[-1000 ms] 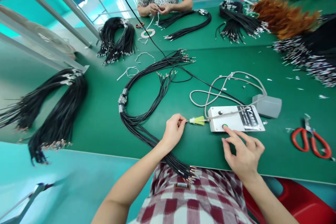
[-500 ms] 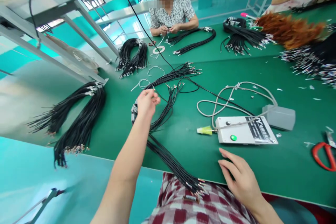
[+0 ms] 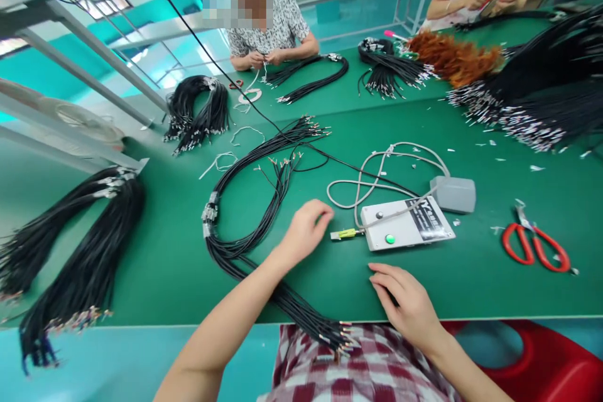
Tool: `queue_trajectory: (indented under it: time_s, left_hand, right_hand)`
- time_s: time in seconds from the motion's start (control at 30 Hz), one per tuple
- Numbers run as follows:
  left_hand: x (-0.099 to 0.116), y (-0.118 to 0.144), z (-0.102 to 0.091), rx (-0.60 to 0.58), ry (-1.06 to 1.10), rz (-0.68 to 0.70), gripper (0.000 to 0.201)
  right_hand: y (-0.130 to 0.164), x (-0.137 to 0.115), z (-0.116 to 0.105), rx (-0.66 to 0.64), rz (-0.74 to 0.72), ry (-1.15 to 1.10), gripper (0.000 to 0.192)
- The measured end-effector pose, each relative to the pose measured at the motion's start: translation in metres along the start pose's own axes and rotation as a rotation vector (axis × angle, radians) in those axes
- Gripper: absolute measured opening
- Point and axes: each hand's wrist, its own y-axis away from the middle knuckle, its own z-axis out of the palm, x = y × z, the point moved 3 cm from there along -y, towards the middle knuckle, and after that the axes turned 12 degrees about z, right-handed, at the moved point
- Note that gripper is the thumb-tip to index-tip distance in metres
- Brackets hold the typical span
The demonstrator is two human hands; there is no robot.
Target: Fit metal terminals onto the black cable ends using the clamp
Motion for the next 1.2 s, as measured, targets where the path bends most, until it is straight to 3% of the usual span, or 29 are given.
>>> queue_trajectory:
  time_s: [0.07, 0.13, 0.27, 0.37, 0.47, 0.57, 0.7, 0.77, 0.83, 0.9, 0.97, 1.03, 1.1, 1.2]
  left_hand:
    - [0.018, -0.01, 0.027, -0.198, 0.003, 0.071, 0.026]
    - [0.021, -0.025, 0.046, -0.342, -0.033, 0.079, 0.033]
    - [0.006, -0.052, 0.055, -0.485, 0.005, 0.104, 0.03]
    - [-0.006, -0.06, 0.048, -0.462, 0.039, 0.129, 0.022]
    - [-0.022, -0.068, 0.041, -0.227, 0.095, 0.047, 0.021]
    - [-0.036, -0.084, 0.05, -0.011, 0.135, -0.019, 0.024]
    - [-0.037, -0.11, 0.077, -0.044, 0.104, 0.055, 0.019]
    - [-0.034, -0.114, 0.082, -0.097, 0.108, 0.091, 0.027]
    - [-0.032, -0.107, 0.075, -0.122, 0.121, 0.109, 0.038]
    - [-0.029, -0.089, 0.058, -0.118, 0.139, 0.097, 0.034]
    - [-0.024, -0.06, 0.035, -0.113, 0.146, 0.037, 0.019]
    - [-0.015, -0.024, 0.013, -0.133, 0.123, -0.061, 0.018]
    - [-0.001, 0.017, -0.005, -0.237, 0.082, -0.123, 0.021]
    - [0.023, 0.073, -0.022, -0.526, 0.102, -0.17, 0.012]
  right_hand:
    - [0.0, 0.0, 0.0, -0.014, 0.007, -0.001, 0.017]
    - [0.001, 0.0, 0.0, -0.016, 0.014, -0.005, 0.018]
    - [0.001, -0.001, -0.001, 0.001, 0.034, -0.008, 0.018]
    - [0.0, -0.002, -0.002, 0.009, 0.059, -0.011, 0.018]
    - [0.0, -0.002, -0.003, 0.016, 0.08, -0.013, 0.017]
    - [0.001, -0.001, -0.002, 0.012, 0.093, -0.018, 0.017]
    - [0.002, 0.0, -0.001, 0.001, 0.112, -0.027, 0.017]
    - [0.001, 0.0, -0.001, 0.006, 0.124, -0.045, 0.017]
    - [-0.001, 0.001, -0.003, 0.014, 0.142, -0.062, 0.018]
    - [-0.005, 0.001, -0.005, 0.019, 0.168, -0.062, 0.018]
    - [-0.011, 0.0, -0.006, 0.026, 0.191, -0.041, 0.022]
    - [-0.017, -0.001, -0.007, 0.048, 0.209, -0.015, 0.022]
    - [-0.023, -0.001, -0.005, 0.079, 0.218, 0.008, 0.022]
    - [-0.029, 0.001, 0.001, 0.119, 0.225, 0.034, 0.021]
